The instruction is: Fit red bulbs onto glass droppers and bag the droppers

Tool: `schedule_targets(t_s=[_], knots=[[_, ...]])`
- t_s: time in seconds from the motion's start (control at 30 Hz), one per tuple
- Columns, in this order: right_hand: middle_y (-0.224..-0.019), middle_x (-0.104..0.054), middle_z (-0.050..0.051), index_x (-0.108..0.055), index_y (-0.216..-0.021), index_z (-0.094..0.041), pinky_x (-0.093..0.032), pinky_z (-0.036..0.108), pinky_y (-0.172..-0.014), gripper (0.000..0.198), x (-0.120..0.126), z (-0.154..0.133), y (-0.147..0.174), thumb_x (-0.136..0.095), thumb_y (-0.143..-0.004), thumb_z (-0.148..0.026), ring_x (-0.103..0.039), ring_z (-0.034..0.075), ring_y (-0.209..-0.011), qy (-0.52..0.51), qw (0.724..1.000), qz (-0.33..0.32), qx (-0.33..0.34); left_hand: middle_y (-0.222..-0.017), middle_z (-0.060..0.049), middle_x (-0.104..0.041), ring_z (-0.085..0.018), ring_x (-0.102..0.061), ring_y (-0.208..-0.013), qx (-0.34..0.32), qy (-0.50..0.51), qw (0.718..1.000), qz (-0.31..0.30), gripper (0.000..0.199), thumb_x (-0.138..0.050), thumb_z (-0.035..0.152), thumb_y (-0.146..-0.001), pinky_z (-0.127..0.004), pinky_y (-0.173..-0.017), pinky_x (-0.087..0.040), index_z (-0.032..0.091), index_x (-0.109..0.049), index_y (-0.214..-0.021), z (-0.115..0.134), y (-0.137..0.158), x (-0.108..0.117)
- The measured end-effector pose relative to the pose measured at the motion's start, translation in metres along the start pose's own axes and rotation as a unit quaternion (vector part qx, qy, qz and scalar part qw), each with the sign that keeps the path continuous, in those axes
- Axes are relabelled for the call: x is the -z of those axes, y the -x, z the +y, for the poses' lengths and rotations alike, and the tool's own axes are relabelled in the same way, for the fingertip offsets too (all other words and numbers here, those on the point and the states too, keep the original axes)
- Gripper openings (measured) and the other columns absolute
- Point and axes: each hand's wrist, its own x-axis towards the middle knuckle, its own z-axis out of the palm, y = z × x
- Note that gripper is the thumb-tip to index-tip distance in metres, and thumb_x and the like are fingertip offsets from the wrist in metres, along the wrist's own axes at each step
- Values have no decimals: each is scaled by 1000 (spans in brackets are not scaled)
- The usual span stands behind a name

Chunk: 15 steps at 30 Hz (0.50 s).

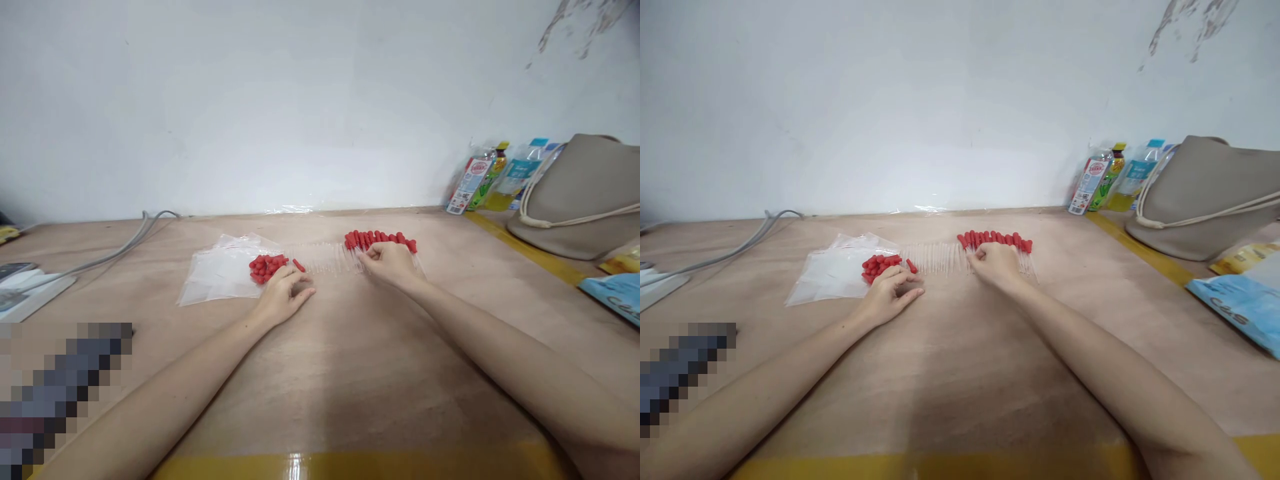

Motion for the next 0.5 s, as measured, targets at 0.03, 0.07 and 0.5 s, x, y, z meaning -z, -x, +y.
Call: schedule_targets(t_s=[0.03, 0.07, 0.5], knots=[[-63, -64, 2, -59, -57, -19, -31, 31, -67, 30, -2, -1, -6, -48, -77, -38, -55, 16, -63, 17, 1000, 8, -21, -85, -5, -58, -19, -53, -84, 4, -4, 1000, 0, 15, -58, 28, -79, -33, -76, -45, 18, -62, -89, 0, 0, 0], [-63, -63, 2, -58, -57, -19, -31, 32, -68, 30, -5, -3, -12, -47, -77, -38, -55, 17, -63, 35, 999, 12, -31, -85, -5, -58, -19, -53, -84, 8, -8, 1000, 1, 14, -57, 27, -79, -33, -76, -45, 18, -62, -88, 0, 0, 0], [-74, -64, 12, -64, -73, -14, -25, 41, -76, 34, -43, -18, -41, -41, -81, -39, -57, 24, -74, 164, 985, -22, -36, -80, -4, -56, -19, -47, -77, 36, -95, 993, 66, 13, -59, 27, -76, -35, -75, -41, 18, -64, -85, -3, -3, -2]])
